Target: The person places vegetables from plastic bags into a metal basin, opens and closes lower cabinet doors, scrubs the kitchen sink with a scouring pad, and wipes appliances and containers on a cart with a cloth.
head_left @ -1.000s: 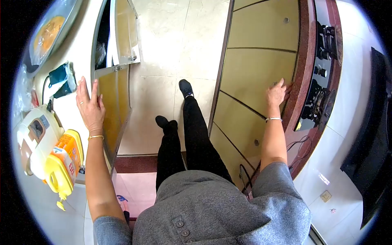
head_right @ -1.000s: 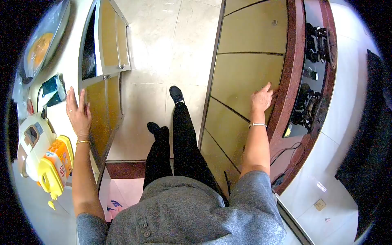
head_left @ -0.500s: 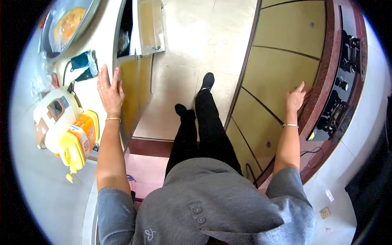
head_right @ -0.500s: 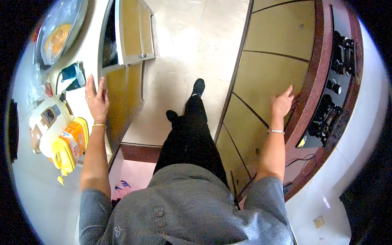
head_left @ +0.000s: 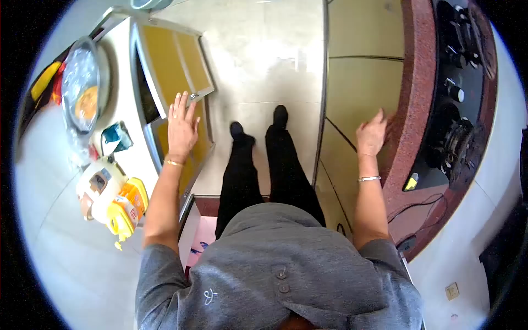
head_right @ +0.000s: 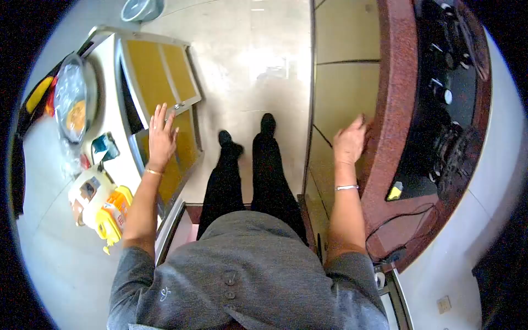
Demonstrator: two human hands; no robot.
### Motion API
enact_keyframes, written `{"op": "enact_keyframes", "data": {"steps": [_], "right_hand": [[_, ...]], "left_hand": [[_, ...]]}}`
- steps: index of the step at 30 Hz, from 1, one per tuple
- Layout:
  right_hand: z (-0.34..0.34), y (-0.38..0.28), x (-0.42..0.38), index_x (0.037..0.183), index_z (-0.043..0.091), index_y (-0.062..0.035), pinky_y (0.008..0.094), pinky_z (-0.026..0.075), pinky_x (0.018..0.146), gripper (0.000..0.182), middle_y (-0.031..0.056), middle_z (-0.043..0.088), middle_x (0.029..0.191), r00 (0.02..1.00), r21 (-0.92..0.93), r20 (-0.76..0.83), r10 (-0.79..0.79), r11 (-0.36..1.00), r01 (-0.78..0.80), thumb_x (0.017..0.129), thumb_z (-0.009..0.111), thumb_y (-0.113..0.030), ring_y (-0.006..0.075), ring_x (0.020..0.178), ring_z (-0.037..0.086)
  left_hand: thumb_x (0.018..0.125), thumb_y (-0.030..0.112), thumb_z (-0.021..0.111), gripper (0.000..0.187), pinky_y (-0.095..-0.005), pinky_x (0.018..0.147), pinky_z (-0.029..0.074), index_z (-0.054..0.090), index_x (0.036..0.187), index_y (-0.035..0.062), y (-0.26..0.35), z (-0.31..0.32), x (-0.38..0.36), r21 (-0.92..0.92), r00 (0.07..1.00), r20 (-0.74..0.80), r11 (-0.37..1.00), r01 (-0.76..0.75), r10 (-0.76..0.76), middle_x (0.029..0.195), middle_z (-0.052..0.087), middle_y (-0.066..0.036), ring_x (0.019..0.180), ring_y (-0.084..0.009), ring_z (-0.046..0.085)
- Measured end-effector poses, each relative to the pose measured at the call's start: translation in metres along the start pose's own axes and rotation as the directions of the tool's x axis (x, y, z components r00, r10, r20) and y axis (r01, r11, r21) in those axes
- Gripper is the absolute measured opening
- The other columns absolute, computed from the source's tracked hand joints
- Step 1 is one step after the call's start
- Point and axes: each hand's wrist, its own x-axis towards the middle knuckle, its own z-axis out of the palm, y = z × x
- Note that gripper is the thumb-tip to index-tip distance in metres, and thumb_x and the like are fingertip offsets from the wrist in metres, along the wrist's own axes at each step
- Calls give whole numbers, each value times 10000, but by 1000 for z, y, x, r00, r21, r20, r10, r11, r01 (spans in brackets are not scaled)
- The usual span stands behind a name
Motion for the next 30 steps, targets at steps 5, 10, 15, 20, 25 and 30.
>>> {"op": "enact_keyframes", "data": {"steps": [5,10,15,20,25,30], "right_hand": [[-7,3,-8,1341,286,-6,441,390,961,653,310,339,1301,998,108,-40,-55,992,59,767,593,-54,439,1168,413],[-38,-30,-35,1383,266,-58,528,307,990,695,293,189,1407,974,-36,-159,-162,987,158,775,602,-75,444,1263,285],[-38,-32,-12,1413,181,-87,497,417,884,780,270,359,1294,994,86,-64,92,993,-86,772,625,-104,412,1105,464],[-20,-51,-6,1401,208,-62,484,422,904,761,225,372,1320,966,-150,-123,225,958,-243,763,623,-80,396,1102,484],[-16,-59,7,1373,297,-30,429,408,995,577,211,392,1348,887,778,365,281,-615,-125,836,486,67,322,1153,489],[37,27,40,1169,468,91,381,467,936,312,193,561,1151,960,-109,221,172,-974,200,860,456,52,283,1033,568]], "left_hand": [[821,247,538,477,-448,1100,173,489,1248,40,-67,39,28,428,899,425,898,-101,-101,1410,340,-153,1350,-305,232],[842,288,492,514,-436,1124,39,461,1302,60,-120,48,2,635,797,539,753,-174,-271,1478,211,-152,1395,-292,86],[858,321,490,465,-446,1124,22,535,1232,48,-110,42,7,570,768,566,815,-103,-299,1471,225,-150,1395,-306,68],[827,430,555,521,-427,1041,221,575,1174,43,-99,28,24,392,719,632,920,26,-289,1267,509,-142,1244,-276,392],[760,264,654,304,-415,849,409,616,1014,101,-90,12,12,140,964,258,990,29,-64,1033,602,-109,969,-258,562],[789,254,609,317,-446,852,442,587,1040,62,-79,23,-47,-283,867,490,957,62,89,1035,577,-171,957,-360,549]]}}
